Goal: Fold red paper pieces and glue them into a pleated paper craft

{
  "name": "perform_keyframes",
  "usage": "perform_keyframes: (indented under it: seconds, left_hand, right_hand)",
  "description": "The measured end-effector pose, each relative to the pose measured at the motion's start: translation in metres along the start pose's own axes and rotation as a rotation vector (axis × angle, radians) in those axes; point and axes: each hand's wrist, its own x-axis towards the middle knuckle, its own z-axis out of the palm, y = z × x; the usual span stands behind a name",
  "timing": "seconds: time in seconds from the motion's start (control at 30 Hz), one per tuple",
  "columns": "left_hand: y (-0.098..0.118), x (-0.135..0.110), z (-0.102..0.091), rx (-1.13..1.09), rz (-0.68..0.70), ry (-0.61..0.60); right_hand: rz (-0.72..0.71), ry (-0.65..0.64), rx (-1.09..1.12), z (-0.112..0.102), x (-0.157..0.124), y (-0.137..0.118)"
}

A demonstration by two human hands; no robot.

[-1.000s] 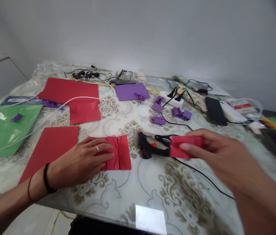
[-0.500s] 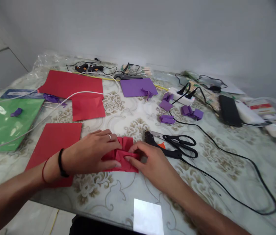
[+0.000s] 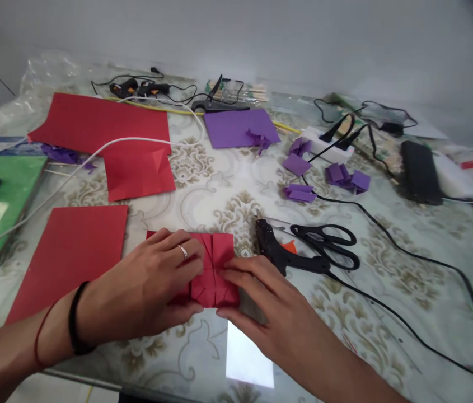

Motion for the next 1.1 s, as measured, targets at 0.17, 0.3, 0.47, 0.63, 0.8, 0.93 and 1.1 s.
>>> perform_keyframes:
  seconds: [0.17,0.3,0.47,0.63,0.8,0.93,1.1]
  left_hand:
    - [0.004,-0.001,-0.001,-0.051,0.050,0.027]
    - [0.004,-0.003,-0.001,-0.086,0.100,-0.008]
    - [0.004,-0.003,0.002,-0.136,0.079,-0.020]
    - [0.005,-0.001,0.003,-0.132,0.074,-0.030]
    - [0.004,-0.002,0.003,-0.177,0.065,-0.001]
    - [0.002,-0.002,0.003,-0.218,0.058,-0.009]
    - [-0.003,-0.001,0.010,-0.202,0.034,0.102]
  right_hand:
    - [0.008,-0.036,0.008,-0.002,-0.001,0.002]
    - [0.023,-0.032,0.025,-0.002,-0.001,0.001]
    - [0.044,-0.020,0.027,0.000,-0.001,0.000]
    - [-0.005,-0.025,0.033,0.002,-0.001,0.002]
    - [-0.019,-0.005,0.026,0.000,-0.001,0.002]
    - [-0.023,-0.009,0.034,-0.001,0.000,0.001]
    - [-0.018,-0.033,0.037,-0.001,0.001,-0.001]
